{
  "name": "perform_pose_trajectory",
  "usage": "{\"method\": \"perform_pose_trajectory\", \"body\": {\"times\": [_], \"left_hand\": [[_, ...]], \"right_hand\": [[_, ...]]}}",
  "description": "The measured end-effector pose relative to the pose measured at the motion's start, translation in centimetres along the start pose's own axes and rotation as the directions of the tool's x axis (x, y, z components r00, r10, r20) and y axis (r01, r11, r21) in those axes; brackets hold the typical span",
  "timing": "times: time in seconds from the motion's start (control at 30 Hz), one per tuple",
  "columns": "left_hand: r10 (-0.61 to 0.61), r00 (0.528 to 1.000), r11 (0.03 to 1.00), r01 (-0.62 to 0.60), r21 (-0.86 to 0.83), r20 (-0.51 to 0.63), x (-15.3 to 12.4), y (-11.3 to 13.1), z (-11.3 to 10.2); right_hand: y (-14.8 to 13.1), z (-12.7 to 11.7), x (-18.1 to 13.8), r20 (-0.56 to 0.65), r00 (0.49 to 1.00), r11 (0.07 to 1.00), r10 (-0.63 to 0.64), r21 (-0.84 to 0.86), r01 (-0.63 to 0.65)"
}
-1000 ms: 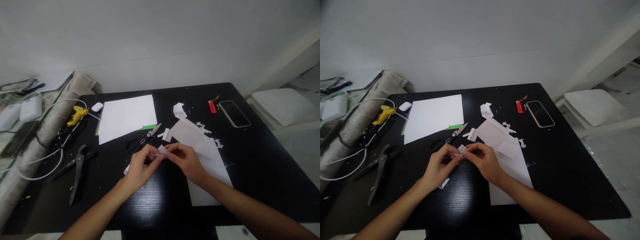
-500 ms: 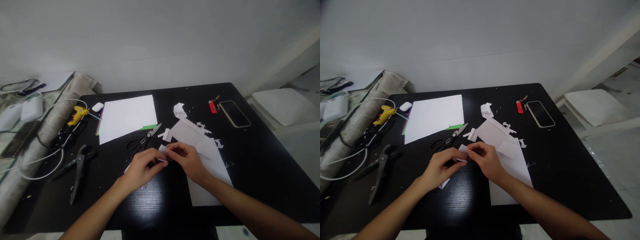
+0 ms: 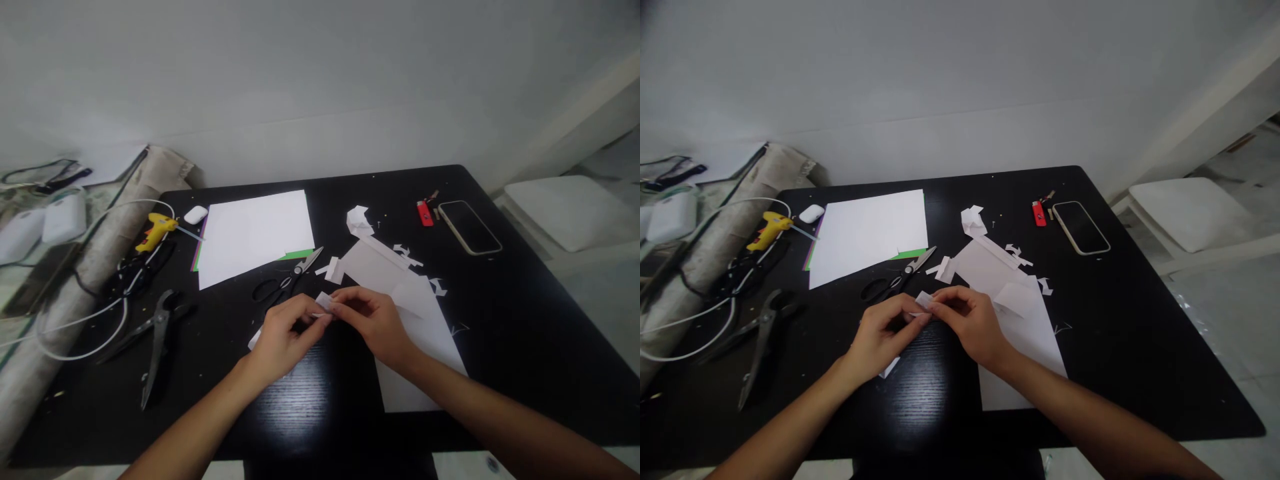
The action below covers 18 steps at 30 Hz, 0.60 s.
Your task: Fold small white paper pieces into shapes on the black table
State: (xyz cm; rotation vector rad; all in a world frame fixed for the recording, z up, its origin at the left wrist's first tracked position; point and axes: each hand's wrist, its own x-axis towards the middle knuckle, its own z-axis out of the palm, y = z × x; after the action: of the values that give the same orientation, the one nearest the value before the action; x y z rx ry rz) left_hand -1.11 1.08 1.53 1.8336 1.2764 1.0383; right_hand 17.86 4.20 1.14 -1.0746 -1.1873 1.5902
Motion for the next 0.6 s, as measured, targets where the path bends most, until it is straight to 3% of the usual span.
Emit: {"method": "perform_pose_trajectory", "body": {"times": [0.2,0.37,0.6], "left_hand": [[-0.120,0.990,0.992,0.116,-0.059,-0.078,-0.29,-0.28,0.52],[-0.110,0.994,0.989,0.106,-0.106,-0.029,-0.31,-0.11,0.15],[-0.179,0.978,0.980,0.167,-0.107,-0.109,-0.40,-0.26,0.54]], "right_hand": [[-0.04,0.03,-0.17,-0.009,1.000,1.000,-0.005,-0.002,0.005],[-0.08,0.04,-0.19,-0.013,1.000,1.000,-0.001,0.005,0.001],[0.06,0.13,-0.29,-0.007,1.000,0.999,0.018,0.033,-0.018]]}}
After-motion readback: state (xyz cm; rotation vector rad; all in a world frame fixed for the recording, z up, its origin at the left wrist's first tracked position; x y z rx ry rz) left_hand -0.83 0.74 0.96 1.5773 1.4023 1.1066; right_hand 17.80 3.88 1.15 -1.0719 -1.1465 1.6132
